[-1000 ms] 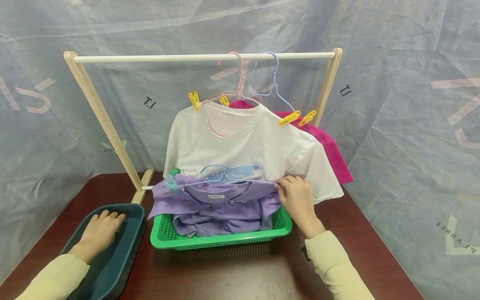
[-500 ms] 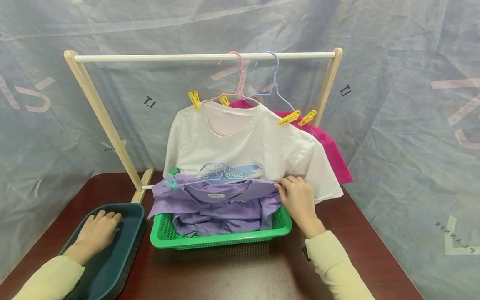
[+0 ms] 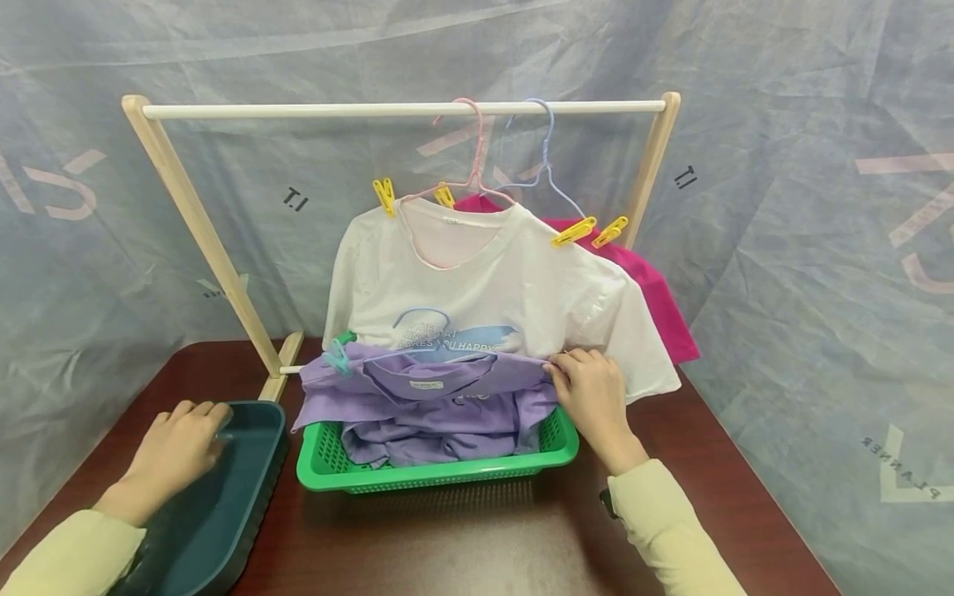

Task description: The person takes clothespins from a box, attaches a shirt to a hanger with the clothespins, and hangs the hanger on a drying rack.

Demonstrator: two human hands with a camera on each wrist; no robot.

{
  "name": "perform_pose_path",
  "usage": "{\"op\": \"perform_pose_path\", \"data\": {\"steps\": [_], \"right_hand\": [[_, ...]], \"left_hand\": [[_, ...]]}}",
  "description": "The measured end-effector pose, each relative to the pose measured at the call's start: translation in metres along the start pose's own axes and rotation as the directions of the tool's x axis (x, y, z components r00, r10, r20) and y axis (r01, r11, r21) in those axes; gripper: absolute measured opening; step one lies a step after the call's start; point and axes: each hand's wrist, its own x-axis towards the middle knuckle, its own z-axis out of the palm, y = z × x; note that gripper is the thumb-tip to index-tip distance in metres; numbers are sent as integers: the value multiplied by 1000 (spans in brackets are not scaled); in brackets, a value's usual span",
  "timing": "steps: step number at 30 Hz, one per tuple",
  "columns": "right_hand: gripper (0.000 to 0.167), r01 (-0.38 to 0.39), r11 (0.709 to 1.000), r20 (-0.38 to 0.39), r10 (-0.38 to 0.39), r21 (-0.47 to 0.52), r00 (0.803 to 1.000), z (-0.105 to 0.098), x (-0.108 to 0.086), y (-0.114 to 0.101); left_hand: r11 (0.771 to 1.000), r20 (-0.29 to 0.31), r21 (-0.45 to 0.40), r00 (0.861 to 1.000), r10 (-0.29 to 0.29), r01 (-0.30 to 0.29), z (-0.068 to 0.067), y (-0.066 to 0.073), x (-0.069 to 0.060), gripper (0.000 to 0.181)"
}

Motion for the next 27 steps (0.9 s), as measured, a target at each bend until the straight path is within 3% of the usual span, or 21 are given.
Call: {"op": "perform_pose_path", "data": {"steps": [11,27], "right_hand": [[11,17,1000,-11,-17,-1,1000,-2,-2,-2],[10,48,999,-38,-48,9,998,-5,-4,-4]], "left_hand": [[994,-139,-107,990,-14,-1,-30,7,12,34],[980,-216,-192,976,5,-47,-58,42,37,38]]}}
